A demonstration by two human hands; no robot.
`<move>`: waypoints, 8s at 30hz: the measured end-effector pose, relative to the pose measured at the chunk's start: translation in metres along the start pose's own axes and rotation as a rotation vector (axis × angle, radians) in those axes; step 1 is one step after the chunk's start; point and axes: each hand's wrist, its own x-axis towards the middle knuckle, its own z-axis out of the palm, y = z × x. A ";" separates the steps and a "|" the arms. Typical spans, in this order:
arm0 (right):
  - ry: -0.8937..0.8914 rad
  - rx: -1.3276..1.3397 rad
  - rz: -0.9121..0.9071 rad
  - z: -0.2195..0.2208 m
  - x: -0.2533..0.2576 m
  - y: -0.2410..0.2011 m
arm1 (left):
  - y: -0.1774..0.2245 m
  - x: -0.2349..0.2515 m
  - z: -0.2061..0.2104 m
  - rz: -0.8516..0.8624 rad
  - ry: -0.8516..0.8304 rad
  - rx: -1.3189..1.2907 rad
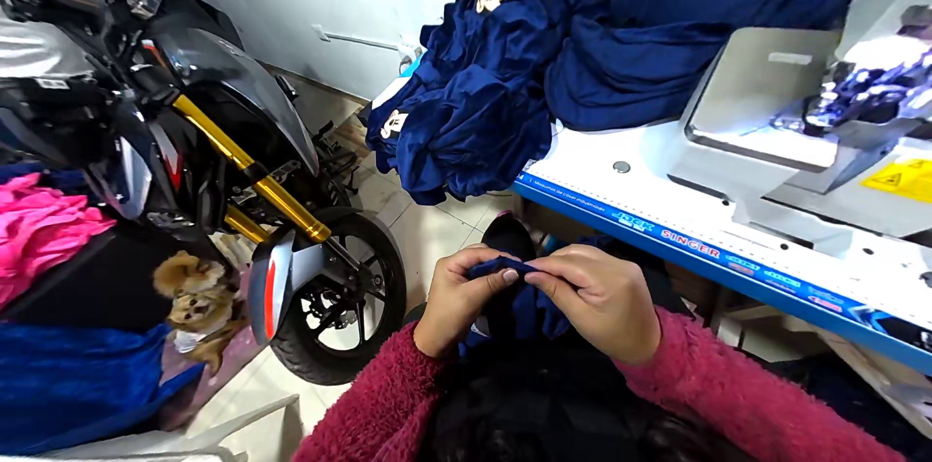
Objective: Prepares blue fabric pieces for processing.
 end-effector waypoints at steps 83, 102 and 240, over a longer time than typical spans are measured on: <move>-0.265 0.040 0.100 -0.001 -0.006 -0.008 | 0.008 -0.001 -0.024 0.325 -0.223 0.271; -0.217 -0.036 -0.116 0.000 -0.007 -0.005 | -0.002 -0.008 -0.016 -0.037 -0.157 -0.181; -0.090 -0.217 -0.276 0.004 -0.024 0.001 | 0.018 -0.024 -0.006 0.406 -0.197 0.668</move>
